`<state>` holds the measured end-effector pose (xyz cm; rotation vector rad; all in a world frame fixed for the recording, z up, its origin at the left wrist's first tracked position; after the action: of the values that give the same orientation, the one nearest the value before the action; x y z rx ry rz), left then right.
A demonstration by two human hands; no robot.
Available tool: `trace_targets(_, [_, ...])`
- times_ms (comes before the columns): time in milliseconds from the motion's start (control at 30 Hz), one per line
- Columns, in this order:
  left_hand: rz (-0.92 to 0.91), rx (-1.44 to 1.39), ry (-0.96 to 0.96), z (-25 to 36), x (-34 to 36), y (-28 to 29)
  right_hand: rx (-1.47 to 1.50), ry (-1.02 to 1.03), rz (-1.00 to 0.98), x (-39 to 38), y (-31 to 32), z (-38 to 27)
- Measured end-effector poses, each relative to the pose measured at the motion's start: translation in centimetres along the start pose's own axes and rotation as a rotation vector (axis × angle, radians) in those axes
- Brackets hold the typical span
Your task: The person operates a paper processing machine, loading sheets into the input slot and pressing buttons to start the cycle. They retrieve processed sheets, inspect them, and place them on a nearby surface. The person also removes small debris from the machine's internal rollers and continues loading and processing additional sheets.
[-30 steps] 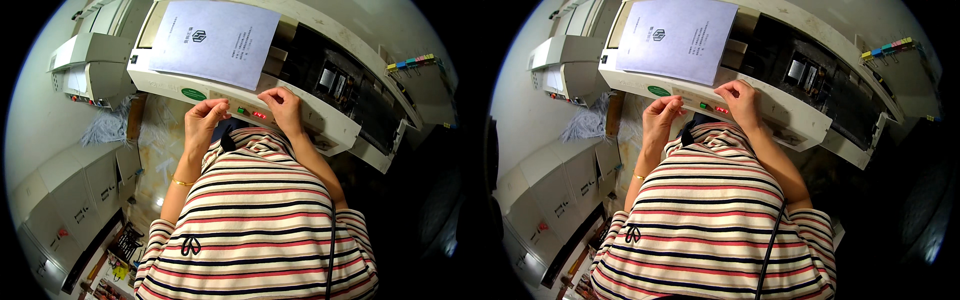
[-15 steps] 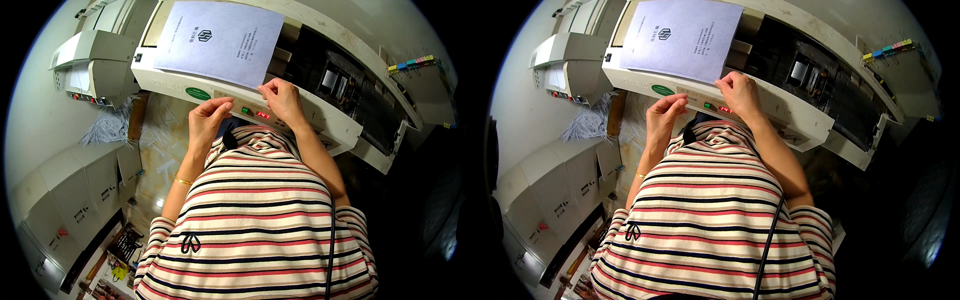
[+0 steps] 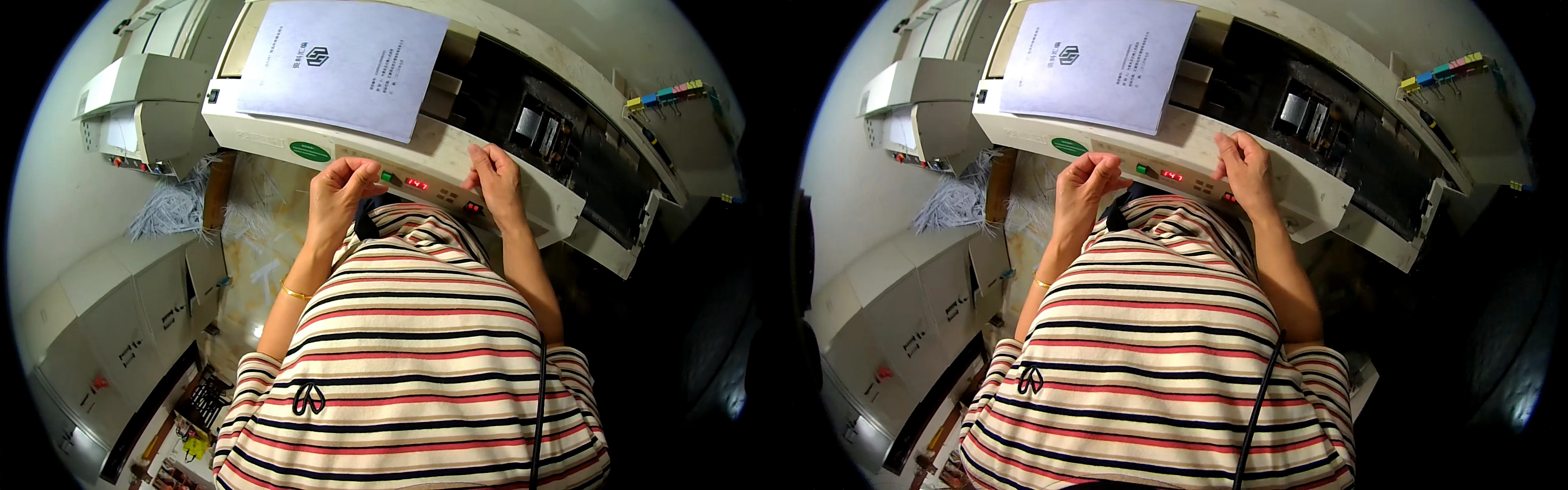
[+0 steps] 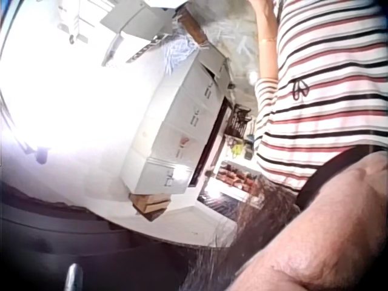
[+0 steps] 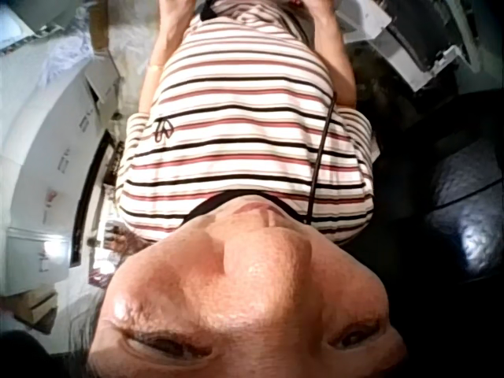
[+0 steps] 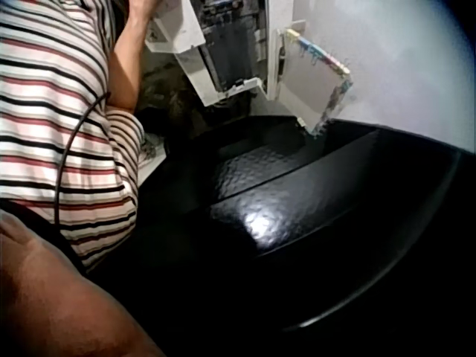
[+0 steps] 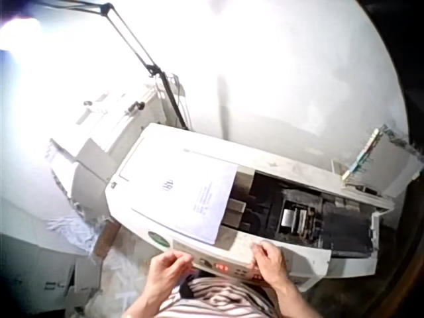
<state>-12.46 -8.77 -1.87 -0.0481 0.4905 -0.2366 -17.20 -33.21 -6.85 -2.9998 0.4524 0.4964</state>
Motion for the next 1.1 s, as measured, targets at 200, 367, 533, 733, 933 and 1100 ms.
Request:
trace_targets(200, [-0.005,-0.017,0.008,-0.7,0.5,-0.1,-0.416,0.436,0.125,-0.2,-2.7,-1.9])
trace_targets(367, [0.033,0.002,0.064,-0.2,0.0,0.0,-0.679,0.643,0.146,1.3,-5.5,-1.5])
trace_targets(533, [0.233,0.295,-0.259,-0.2,0.6,0.8,-0.827,0.75,0.135,1.4,-6.7,-0.8])
trace_targets(733, [0.265,0.53,-0.417,2.8,2.9,1.1,-0.716,0.755,0.043,1.4,-6.8,-0.7])
trace_targets(933, [0.114,0.573,-0.614,3.2,5.5,0.6,-0.777,0.755,-0.091,0.1,-8.1,-0.6])
trace_targets(1100, [0.026,0.467,-0.431,3.5,7.4,0.2,-0.757,0.754,0.001,-0.4,-8.2,0.8])
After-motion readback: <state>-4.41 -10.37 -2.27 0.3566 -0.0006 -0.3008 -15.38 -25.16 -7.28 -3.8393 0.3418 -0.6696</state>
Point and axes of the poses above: each hand's wrist, its own x-axis towards the middle knuckle, its own y-axis out of the back of the hand, z = x × y, the point moved 1 cm from there along x, towards the middle knuckle, and after that the axes turned 8 degrees about x, right-handed, at the moved point
